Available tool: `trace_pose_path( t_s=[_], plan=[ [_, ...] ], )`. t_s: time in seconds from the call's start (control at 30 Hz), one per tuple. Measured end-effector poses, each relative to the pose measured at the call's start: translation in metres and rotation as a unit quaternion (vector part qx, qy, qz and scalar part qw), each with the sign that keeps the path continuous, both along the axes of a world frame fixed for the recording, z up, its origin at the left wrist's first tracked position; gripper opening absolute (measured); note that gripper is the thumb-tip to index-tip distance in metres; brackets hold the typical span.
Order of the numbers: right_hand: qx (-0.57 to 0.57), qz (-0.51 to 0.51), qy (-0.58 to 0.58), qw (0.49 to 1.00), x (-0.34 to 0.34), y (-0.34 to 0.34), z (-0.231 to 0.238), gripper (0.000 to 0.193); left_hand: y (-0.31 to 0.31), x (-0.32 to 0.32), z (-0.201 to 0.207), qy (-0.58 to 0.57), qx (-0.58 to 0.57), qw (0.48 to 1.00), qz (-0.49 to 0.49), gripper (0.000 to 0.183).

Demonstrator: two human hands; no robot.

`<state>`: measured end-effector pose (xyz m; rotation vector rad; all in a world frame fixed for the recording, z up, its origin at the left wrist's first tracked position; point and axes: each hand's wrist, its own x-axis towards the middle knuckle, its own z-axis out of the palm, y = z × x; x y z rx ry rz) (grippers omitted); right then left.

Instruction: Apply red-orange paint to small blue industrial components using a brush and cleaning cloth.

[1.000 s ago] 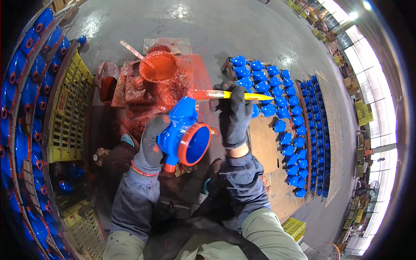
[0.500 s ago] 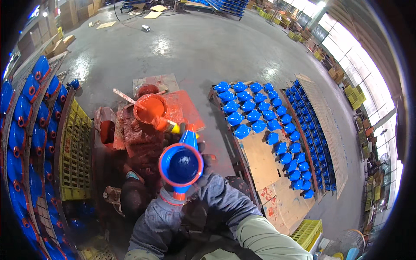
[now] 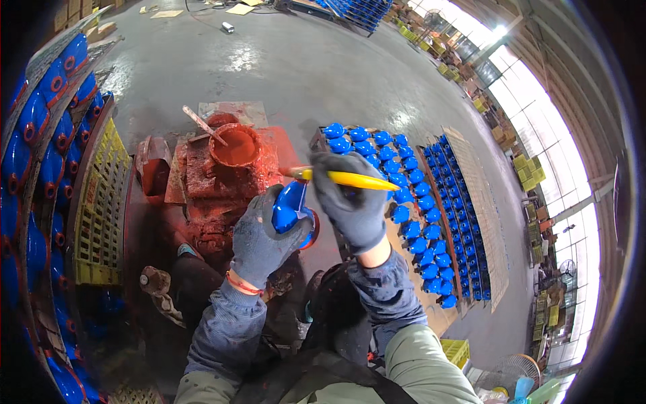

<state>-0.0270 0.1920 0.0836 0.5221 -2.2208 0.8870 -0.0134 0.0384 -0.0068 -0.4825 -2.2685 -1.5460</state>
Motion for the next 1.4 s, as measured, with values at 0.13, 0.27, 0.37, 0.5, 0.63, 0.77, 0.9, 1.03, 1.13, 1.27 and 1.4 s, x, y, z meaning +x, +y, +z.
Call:
trace_pose_path(
  t_s=[0.13, 0.27, 0.37, 0.5, 0.63, 0.77, 0.9, 1.03, 1.13, 1.27, 1.4],
  plan=[
    [0.162, -0.066, -0.006, 0.985, 0.001, -0.001, 0.003, 0.021, 0.0, 0.002, -0.001, 0.01, -0.036, 0.999, 0.029, 0.057],
    [0.082, -0.086, 0.006, 0.993, 0.01, 0.014, -0.011, 0.017, -0.002, -0.003, -0.003, -0.023, -0.008, 1.0, 0.007, 0.058],
    [-0.056, -0.073, 0.008, 0.996, 0.014, 0.022, -0.027, 0.009, -0.003, -0.005, -0.003, -0.043, 0.123, 0.989, -0.073, 0.057],
    [-0.15, -0.092, -0.004, 0.984, 0.016, 0.035, -0.035, 0.003, -0.003, 0.0, -0.002, -0.271, 0.338, 0.88, -0.195, 0.054],
    [-0.131, -0.059, 0.026, 0.989, 0.018, 0.04, -0.031, 0.01, -0.002, 0.001, -0.008, -0.255, 0.394, 0.858, -0.21, 0.049],
    [-0.309, 0.0, -0.071, 0.949, 0.02, 0.036, -0.035, 0.013, -0.005, -0.008, -0.026, -0.255, 0.419, 0.83, -0.266, 0.044],
    [-0.323, -0.07, -0.072, 0.941, 0.01, 0.043, -0.042, 0.012, 0.002, -0.014, -0.039, -0.179, 0.376, 0.874, -0.252, 0.047],
    [-0.427, -0.063, -0.082, 0.898, 0.033, 0.058, -0.057, 0.014, 0.009, -0.013, -0.029, -0.344, 0.721, 0.502, -0.331, 0.063],
    [-0.385, -0.109, -0.064, 0.914, 0.062, 0.056, -0.081, 0.037, -0.002, -0.011, -0.012, -0.305, 0.707, 0.43, -0.472, 0.072],
    [-0.472, -0.169, -0.168, 0.849, 0.117, 0.04, -0.124, 0.029, -0.021, -0.004, 0.004, -0.267, 0.742, 0.478, -0.387, 0.082],
    [-0.162, -0.166, -0.21, 0.95, 0.165, 0.02, -0.157, 0.025, -0.032, -0.016, -0.002, -0.275, 0.739, 0.444, -0.425, 0.08]
  ],
)
